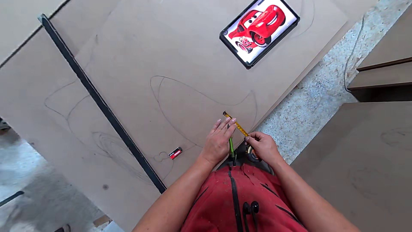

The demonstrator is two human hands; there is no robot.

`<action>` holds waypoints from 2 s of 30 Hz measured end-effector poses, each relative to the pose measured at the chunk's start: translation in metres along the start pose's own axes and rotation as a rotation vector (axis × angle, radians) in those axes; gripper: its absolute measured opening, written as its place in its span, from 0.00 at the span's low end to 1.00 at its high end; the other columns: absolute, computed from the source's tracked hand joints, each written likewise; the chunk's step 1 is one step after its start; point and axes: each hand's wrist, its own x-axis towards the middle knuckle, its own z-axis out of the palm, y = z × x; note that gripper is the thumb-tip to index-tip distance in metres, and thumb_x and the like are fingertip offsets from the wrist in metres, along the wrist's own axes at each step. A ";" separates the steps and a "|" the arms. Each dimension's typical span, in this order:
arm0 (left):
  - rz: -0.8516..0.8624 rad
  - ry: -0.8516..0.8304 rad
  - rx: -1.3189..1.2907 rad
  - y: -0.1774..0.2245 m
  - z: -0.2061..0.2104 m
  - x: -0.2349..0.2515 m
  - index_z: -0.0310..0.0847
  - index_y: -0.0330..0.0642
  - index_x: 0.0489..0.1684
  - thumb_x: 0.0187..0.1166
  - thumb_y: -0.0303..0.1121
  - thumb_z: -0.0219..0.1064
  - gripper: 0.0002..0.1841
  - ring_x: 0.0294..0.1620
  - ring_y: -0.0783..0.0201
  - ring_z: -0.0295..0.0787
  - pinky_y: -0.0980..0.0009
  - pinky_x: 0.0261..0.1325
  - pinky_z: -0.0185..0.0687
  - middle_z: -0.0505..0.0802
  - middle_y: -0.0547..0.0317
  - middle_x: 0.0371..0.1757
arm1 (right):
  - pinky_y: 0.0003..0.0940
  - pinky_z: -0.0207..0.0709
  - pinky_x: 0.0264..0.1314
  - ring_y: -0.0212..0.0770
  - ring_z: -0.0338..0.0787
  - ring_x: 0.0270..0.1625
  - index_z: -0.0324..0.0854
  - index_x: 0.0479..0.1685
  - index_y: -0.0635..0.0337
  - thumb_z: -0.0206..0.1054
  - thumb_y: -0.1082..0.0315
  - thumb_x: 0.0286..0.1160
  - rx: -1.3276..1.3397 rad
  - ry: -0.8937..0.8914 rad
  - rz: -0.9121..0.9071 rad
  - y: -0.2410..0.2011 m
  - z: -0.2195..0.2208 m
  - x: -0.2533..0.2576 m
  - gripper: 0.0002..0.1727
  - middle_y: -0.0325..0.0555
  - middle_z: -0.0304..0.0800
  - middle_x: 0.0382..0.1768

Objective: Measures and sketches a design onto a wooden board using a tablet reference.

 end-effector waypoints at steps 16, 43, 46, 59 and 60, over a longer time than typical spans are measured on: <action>-0.148 0.066 0.035 -0.012 -0.002 0.001 0.76 0.44 0.81 0.90 0.34 0.54 0.22 0.93 0.58 0.59 0.54 0.95 0.55 0.75 0.61 0.88 | 0.37 0.86 0.33 0.31 0.91 0.29 0.93 0.45 0.41 0.73 0.56 0.78 0.025 0.010 -0.021 0.006 -0.001 -0.001 0.06 0.28 0.95 0.30; -0.197 0.026 0.026 -0.023 -0.017 0.010 0.76 0.45 0.81 0.89 0.34 0.54 0.23 0.93 0.60 0.60 0.55 0.95 0.53 0.76 0.62 0.87 | 0.37 0.85 0.31 0.31 0.90 0.27 0.93 0.41 0.43 0.71 0.56 0.79 0.017 0.007 -0.042 0.007 -0.001 0.002 0.07 0.30 0.95 0.29; -0.190 0.030 0.009 -0.023 -0.016 0.009 0.76 0.44 0.82 0.89 0.34 0.54 0.23 0.93 0.60 0.59 0.54 0.96 0.51 0.76 0.62 0.88 | 0.36 0.86 0.33 0.31 0.91 0.28 0.93 0.41 0.43 0.72 0.56 0.80 0.028 0.008 -0.037 0.005 0.000 0.002 0.06 0.30 0.95 0.29; -0.197 0.024 0.002 -0.025 -0.015 0.009 0.76 0.45 0.82 0.90 0.35 0.54 0.23 0.94 0.62 0.57 0.56 0.97 0.49 0.76 0.63 0.88 | 0.38 0.87 0.35 0.32 0.92 0.30 0.93 0.41 0.43 0.73 0.56 0.79 0.044 -0.008 -0.021 0.008 -0.001 0.005 0.06 0.30 0.96 0.30; -0.217 0.022 -0.041 -0.023 -0.017 0.008 0.76 0.47 0.82 0.90 0.37 0.54 0.23 0.94 0.63 0.56 0.56 0.97 0.49 0.75 0.65 0.88 | 0.38 0.87 0.35 0.32 0.92 0.30 0.92 0.41 0.44 0.73 0.56 0.78 0.060 -0.020 -0.024 0.009 0.000 0.005 0.06 0.31 0.96 0.30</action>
